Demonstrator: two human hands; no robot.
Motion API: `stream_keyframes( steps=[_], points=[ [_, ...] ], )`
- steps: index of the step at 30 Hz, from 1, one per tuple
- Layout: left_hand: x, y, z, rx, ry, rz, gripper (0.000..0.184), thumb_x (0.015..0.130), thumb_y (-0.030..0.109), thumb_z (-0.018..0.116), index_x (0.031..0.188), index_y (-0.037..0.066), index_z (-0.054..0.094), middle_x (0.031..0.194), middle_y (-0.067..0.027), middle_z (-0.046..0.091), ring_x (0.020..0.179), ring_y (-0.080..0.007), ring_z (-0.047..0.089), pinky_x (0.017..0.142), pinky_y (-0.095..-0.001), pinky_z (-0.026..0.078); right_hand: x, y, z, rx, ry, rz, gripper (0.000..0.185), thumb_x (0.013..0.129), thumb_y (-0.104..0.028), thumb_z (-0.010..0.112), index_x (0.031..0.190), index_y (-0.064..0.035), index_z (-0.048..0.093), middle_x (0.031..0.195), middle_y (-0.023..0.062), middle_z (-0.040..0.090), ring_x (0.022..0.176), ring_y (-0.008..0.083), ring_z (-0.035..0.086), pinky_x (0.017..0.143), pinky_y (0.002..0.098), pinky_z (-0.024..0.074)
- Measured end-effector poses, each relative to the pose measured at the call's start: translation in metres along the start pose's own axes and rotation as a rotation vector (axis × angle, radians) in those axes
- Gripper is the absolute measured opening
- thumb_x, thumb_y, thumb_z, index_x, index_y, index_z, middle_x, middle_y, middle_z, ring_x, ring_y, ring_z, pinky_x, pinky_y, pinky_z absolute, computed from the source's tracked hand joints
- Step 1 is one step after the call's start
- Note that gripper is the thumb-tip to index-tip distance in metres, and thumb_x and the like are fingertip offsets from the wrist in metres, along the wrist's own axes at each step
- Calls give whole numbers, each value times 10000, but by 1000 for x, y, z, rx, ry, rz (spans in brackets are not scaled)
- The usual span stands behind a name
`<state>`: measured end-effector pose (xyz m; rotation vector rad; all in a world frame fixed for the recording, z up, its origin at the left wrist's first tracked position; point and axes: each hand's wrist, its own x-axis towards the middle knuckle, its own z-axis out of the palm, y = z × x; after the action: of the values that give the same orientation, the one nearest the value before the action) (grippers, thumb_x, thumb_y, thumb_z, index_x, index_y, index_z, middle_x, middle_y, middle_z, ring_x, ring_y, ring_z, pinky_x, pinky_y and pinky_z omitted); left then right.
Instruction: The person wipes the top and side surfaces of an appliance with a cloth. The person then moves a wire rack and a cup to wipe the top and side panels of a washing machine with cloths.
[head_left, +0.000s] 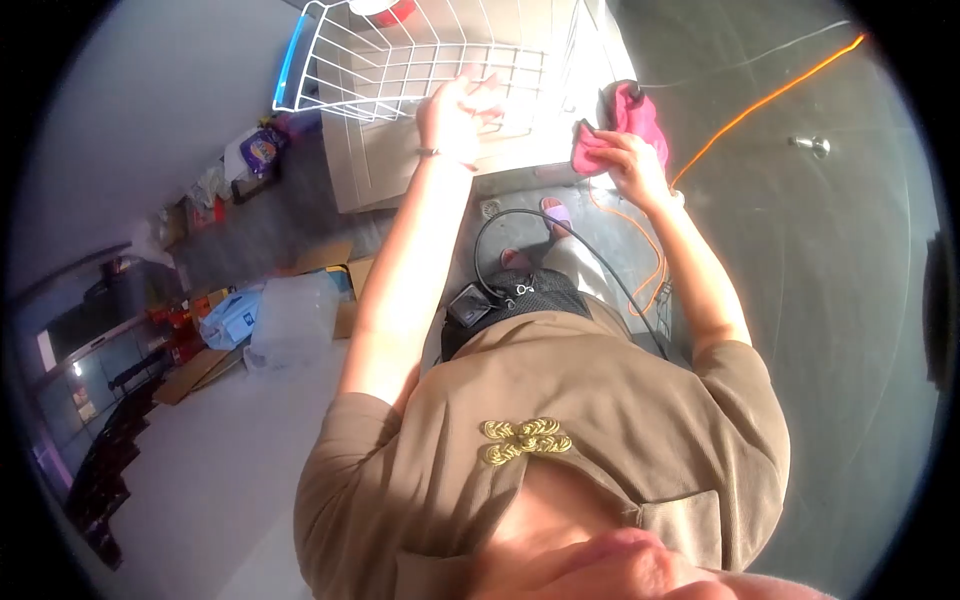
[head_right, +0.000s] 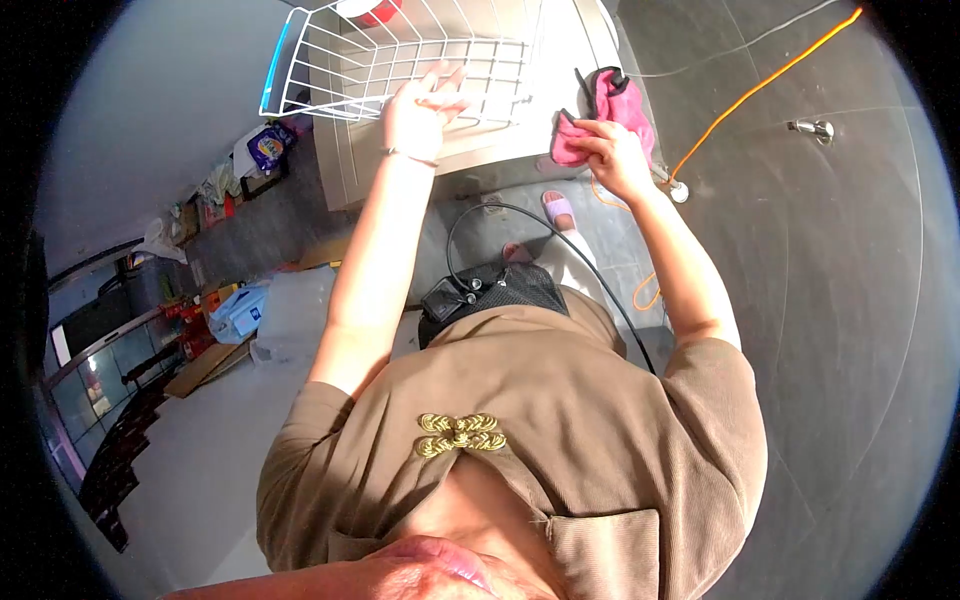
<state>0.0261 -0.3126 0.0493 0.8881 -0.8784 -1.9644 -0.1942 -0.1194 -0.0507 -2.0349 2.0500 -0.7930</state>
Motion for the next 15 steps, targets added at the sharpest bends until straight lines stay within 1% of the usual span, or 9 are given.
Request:
stream_keyframes(
  steps=[3, 6, 7, 8, 10, 11, 12, 14, 15],
  points=[
    [11, -6, 12, -74, 44, -3, 344, 856, 53, 387, 1136, -148, 398, 1360, -251, 424, 1190, -409, 541, 785, -566, 560, -19, -6, -4, 262, 139, 241, 385, 695, 78, 561, 992, -95, 732, 1159, 82, 651, 1087, 269, 598, 974, 335, 450],
    [20, -16, 18, -129, 90, 2, 366, 853, 36, 378, 1170, -147, 380, 1355, -245, 417, 1184, -402, 544, 780, -582, 557, -40, -1, -1, 818, 321, 617, 357, 762, 73, 505, 1032, -37, 712, 1110, 62, 675, 1057, 166, 612, 899, 268, 479],
    [25, -22, 14, -143, 71, 24, 413, 880, 56, 422, 1227, -156, 347, 1359, -240, 402, 1187, -394, 536, 781, -592, 554, -48, -1, -6, 848, 377, 733, 339, 786, 70, 488, 1038, -6, 702, 1101, 58, 671, 1029, 147, 612, 860, 250, 484],
    [28, -23, 4, -144, 75, 11, 413, 880, 56, 422, 1227, -156, 347, 1359, -240, 402, 1187, -394, 536, 781, -592, 554, -49, -5, -10, 1088, 437, 978, 373, 782, 78, 475, 1089, 9, 675, 1115, 95, 662, 1030, 176, 615, 883, 279, 491],
    [26, -27, -8, -235, -23, 40, 441, 919, 133, 516, 1243, -124, 361, 1291, -225, 437, 1187, -388, 522, 824, -601, 540, -66, -2, -10, 1335, 636, 900, 415, 793, 63, 466, 1174, 19, 623, 1148, 125, 643, 1045, 209, 611, 912, 320, 494],
    [20, -28, -17, -301, -29, 24, 463, 935, 211, 582, 1232, -70, 366, 1234, -196, 445, 1189, -394, 504, 879, -608, 517, -76, 5, -7, 1439, 676, 816, 471, 807, 19, 471, 1272, 22, 544, 1186, 127, 625, 1056, 229, 614, 928, 353, 499],
    [13, -26, -26, -295, -32, 16, 463, 935, 211, 582, 1232, -70, 366, 1234, -196, 445, 1189, -394, 504, 879, -608, 517, -89, 22, 2, 1593, 674, 774, 488, 817, -15, 477, 1303, -3, 515, 1215, 125, 610, 1072, 253, 614, 944, 381, 497],
    [0, -22, -45, -239, -66, -43, 505, 944, 232, 587, 1281, -32, 319, 1266, -182, 417, 1191, -399, 498, 912, -609, 501, -105, 15, 5, 1733, 869, 903, 500, 810, -28, 489, 1309, -34, 511, 1220, 120, 609, 1093, 274, 606, 957, 421, 493],
    [-8, -21, -54, -222, -40, -54, 631, 943, 214, 592, 1393, -41, 230, 1296, -175, 413, 1207, -416, 488, 915, -610, 498, -115, 22, 13, 1767, 910, 937, 497, 804, -25, 490, 1299, -60, 526, 1221, 107, 610, 1093, 287, 603, 961, 449, 492]
  ],
)
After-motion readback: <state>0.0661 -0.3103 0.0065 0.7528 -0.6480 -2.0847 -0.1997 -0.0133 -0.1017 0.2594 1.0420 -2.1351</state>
